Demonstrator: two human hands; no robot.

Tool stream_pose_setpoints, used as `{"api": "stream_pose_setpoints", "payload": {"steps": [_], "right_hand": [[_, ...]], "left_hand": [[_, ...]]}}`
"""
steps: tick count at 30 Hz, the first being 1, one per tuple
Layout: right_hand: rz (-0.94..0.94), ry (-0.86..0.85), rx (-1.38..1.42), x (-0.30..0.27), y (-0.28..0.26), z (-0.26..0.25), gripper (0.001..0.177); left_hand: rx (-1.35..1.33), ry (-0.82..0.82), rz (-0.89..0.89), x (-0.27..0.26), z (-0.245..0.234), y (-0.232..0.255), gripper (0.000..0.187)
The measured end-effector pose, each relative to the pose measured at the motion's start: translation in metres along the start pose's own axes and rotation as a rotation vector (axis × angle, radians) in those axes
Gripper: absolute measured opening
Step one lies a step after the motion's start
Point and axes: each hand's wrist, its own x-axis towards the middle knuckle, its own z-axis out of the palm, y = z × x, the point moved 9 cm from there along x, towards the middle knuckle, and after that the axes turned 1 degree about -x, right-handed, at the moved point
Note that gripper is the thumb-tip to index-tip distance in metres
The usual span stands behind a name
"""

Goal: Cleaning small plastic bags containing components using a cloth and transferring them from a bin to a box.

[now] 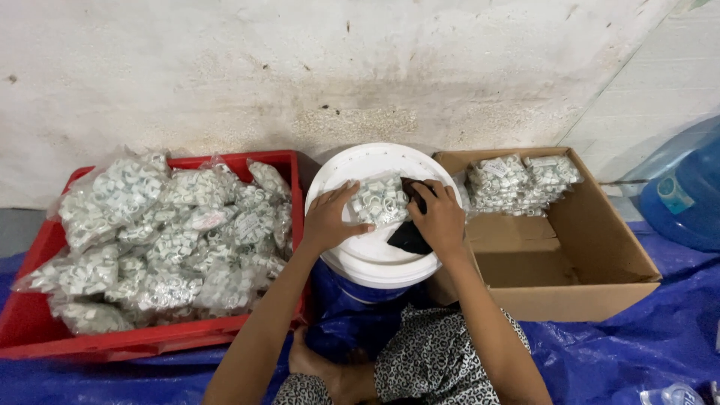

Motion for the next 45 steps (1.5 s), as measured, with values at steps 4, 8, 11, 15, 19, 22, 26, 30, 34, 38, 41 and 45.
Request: {"api": "stream_pose_setpoints", "payload": {"steps": [4, 8, 11, 15, 19, 22, 26, 30, 34, 38, 41, 45], "right_hand": [[-0.039, -0.008, 0.055, -0.005, -0.009, -0.006, 0.022], [-0.139, 0.023, 0.092, -0.008, -0.018, -0.007, 0.017], [-0.112, 0.009, 0.071, -0.005, -0.016, -0.008, 0.02], [0.029, -0.029, 0.066, -0.003, -0.003, -0.002, 0.026], [-0.018, -0.02, 0.07, -0.006, -0.003, 0.002, 0.025], [-0.145, 0.003, 0.095, -0.008, -0.013, 0.004, 0.021], [-0.165, -0.003, 0.004, -0.005, -0.016, 0.005, 0.023], [-0.033, 0.021, -0.042, -0.002, 0.005, 0.01, 0.023], [-0.066, 0.013, -0.064, -0.004, -0.007, 0.004, 0.023], [-0.29, 0.085, -0.045, -0.009, -0.031, -0.001, 0.019], [-0.323, 0.094, -0.075, -0.007, -0.036, 0.0, 0.02], [-0.188, 0.096, -0.079, -0.004, -0.025, -0.007, 0.02]], "left_hand": [[-0.005, 0.042, 0.018, 0.001, 0.001, 0.002, 0.095], [0.016, 0.033, 0.03, 0.002, 0.001, 0.002, 0.095], [0.012, 0.029, 0.033, 0.003, 0.001, 0.002, 0.096], [0.016, 0.016, 0.012, 0.001, 0.002, 0.001, 0.095], [0.007, 0.042, 0.011, 0.003, 0.004, 0.0, 0.095], [0.01, 0.038, 0.006, 0.004, 0.004, -0.001, 0.095], [-0.005, 0.034, 0.011, 0.003, 0.004, -0.002, 0.097], [-0.014, 0.038, 0.018, 0.003, 0.003, -0.002, 0.098], [0.002, 0.037, 0.033, 0.003, 0.005, -0.003, 0.098], [0.015, 0.021, 0.043, 0.002, 0.006, -0.002, 0.097], [0.03, 0.017, 0.046, 0.003, 0.004, -0.004, 0.097], [0.021, 0.012, 0.048, 0.003, 0.005, -0.003, 0.099]]}}
